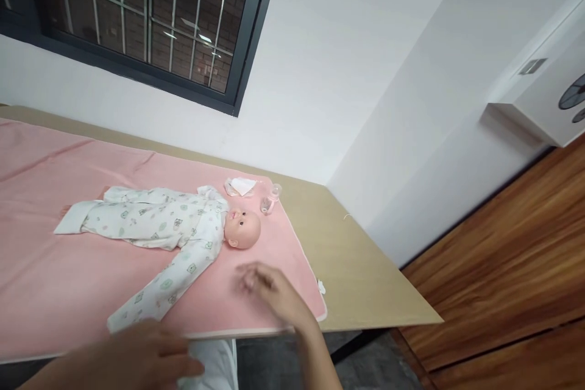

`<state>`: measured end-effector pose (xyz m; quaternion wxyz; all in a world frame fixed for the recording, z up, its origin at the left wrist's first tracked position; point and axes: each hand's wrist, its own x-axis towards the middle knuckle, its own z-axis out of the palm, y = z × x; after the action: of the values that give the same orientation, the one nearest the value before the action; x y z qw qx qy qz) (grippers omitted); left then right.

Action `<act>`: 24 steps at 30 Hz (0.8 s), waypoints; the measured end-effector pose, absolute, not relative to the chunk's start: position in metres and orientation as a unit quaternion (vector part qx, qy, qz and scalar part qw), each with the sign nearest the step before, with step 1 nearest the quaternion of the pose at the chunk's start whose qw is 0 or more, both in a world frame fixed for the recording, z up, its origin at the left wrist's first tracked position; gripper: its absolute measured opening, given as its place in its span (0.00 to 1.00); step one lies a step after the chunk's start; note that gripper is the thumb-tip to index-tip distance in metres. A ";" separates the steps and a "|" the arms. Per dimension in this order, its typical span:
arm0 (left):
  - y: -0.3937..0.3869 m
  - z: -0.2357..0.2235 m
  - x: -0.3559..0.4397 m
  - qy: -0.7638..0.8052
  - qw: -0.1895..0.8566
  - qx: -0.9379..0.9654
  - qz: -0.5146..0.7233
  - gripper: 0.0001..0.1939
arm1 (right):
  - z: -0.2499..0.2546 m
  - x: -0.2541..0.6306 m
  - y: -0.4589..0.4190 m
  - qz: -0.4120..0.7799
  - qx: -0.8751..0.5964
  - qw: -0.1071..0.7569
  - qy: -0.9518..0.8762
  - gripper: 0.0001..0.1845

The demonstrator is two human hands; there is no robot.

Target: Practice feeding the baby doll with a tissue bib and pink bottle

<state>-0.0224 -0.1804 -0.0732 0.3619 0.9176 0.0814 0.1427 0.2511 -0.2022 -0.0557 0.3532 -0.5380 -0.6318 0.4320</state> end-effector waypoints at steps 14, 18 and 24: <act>-0.093 -0.110 -0.098 0.517 0.204 0.736 0.386 0.20 | -0.137 0.292 -0.078 0.319 -0.564 0.738 -0.191 0.22; -0.065 -0.108 -0.134 0.592 0.155 0.682 0.401 0.22 | -0.135 0.262 -0.107 0.363 -0.482 0.796 -0.053 0.15; -0.018 -0.103 -0.138 0.498 0.063 0.842 0.197 0.50 | -0.164 0.189 -0.145 0.574 -0.384 0.724 0.014 0.17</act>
<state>-0.1383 -0.0178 -0.1027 0.0631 0.8420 0.4982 0.1971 0.1886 -0.1448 -0.1640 0.7235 -0.3838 0.0139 0.5736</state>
